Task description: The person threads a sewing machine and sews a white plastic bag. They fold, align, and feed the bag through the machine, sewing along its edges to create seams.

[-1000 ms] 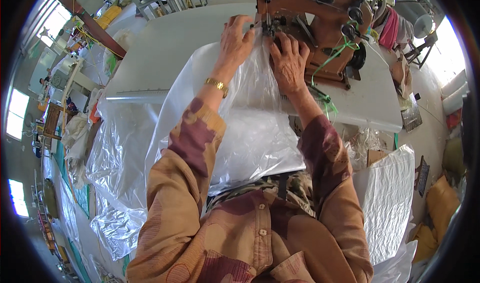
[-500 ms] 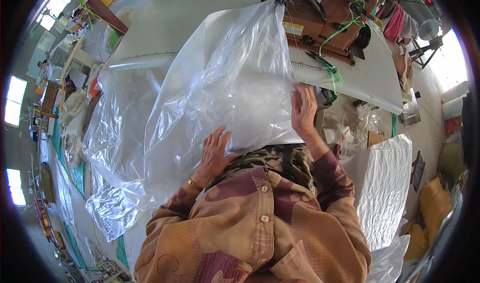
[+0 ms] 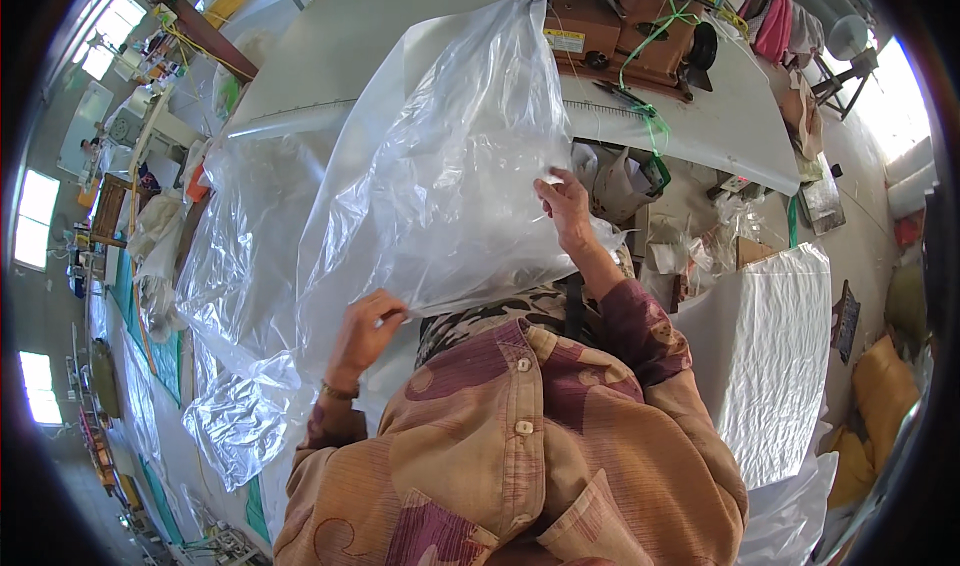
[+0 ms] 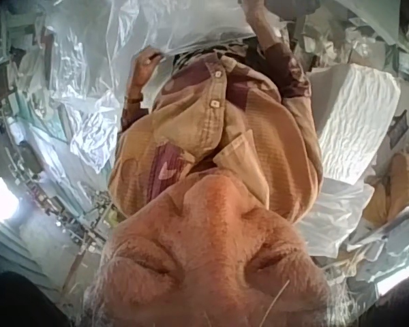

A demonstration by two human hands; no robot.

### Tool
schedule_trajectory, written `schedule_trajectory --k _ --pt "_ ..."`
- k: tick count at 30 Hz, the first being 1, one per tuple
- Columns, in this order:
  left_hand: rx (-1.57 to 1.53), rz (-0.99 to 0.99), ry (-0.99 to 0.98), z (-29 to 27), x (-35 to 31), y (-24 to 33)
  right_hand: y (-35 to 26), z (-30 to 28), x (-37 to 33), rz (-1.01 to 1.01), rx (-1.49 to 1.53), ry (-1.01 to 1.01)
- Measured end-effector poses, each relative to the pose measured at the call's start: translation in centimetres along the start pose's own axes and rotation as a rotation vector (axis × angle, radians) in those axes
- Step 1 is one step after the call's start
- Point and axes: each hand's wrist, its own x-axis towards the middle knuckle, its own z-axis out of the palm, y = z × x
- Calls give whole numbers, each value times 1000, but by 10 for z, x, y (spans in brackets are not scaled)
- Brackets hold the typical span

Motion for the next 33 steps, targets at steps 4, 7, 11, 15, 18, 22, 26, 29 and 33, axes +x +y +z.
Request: schedule_trajectory --k 4,7,11,15,18,22,26,29,33 --pt "44 -78 48 -56 -38 0 -27 -5 -10 -22 168 -340" --pt "174 -254 -6 -66 -71 -19 -48 0 -28 -113 195 -451" --pt "699 -172 -136 -59 -94 -36 -27 6 -36 -146 283 -135" --pt "665 -33 -58 -43 -52 33 10 10 -29 134 398 237" --pt "461 260 4 -26 -14 82 2 32 -48 129 545 19" --pt "314 413 59 -6 37 108 -26 39 -74 -100 361 -369" --pt "632 310 297 23 74 72 -37 11 -73 -40 387 -338" --pt "478 159 479 35 86 22 -49 -2 -73 -45 126 -380" --pt "243 -7 497 46 93 -13 -30 1 -42 -319 -82 -135"
